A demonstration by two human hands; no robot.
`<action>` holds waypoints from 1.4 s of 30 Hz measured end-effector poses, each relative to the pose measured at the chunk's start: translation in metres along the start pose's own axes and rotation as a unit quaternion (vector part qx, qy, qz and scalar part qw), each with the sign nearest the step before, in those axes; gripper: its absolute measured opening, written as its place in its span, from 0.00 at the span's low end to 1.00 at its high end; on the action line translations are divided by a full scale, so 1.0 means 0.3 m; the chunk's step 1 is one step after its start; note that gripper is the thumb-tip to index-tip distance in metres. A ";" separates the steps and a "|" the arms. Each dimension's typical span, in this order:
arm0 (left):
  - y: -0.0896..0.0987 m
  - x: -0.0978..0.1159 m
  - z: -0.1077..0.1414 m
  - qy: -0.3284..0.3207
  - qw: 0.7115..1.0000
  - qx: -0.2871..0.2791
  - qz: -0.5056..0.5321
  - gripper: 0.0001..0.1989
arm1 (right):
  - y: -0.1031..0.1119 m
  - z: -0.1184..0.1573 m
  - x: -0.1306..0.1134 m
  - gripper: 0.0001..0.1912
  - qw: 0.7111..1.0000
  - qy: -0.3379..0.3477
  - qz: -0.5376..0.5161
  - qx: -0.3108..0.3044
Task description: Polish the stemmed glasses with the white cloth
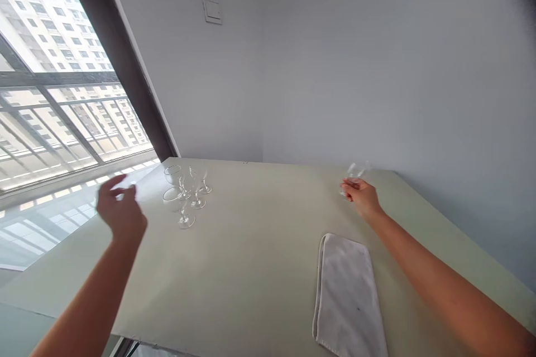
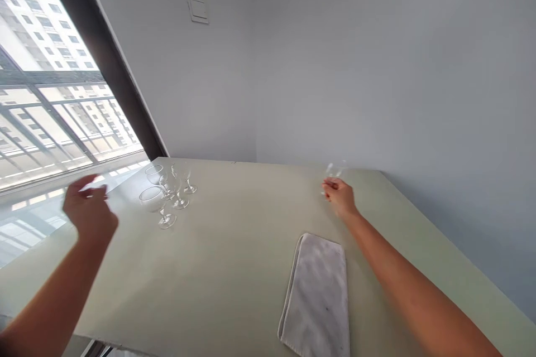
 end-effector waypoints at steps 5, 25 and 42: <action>-0.229 0.105 0.410 0.160 0.922 -0.340 0.095 0.15 | -0.284 0.425 -0.322 0.23 0.948 0.093 -0.062 -0.299; 0.129 -0.048 -0.002 0.059 0.996 -0.056 0.025 0.17 | -0.132 0.614 -0.319 0.19 0.937 0.141 0.026 -0.317; -0.022 -0.484 -0.035 0.180 0.957 -0.184 -0.132 0.18 | 0.070 0.517 -0.066 0.20 0.979 0.021 0.019 -0.202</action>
Point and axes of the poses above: each hand's wrist, its own z-axis away from the middle knuckle, its own y-axis out of the back of the hand, x = y × z, the point moved 5 cm from there along -z, towards the middle knuckle, and after that the axes turned 14 degrees about z, right-handed, at the moved point
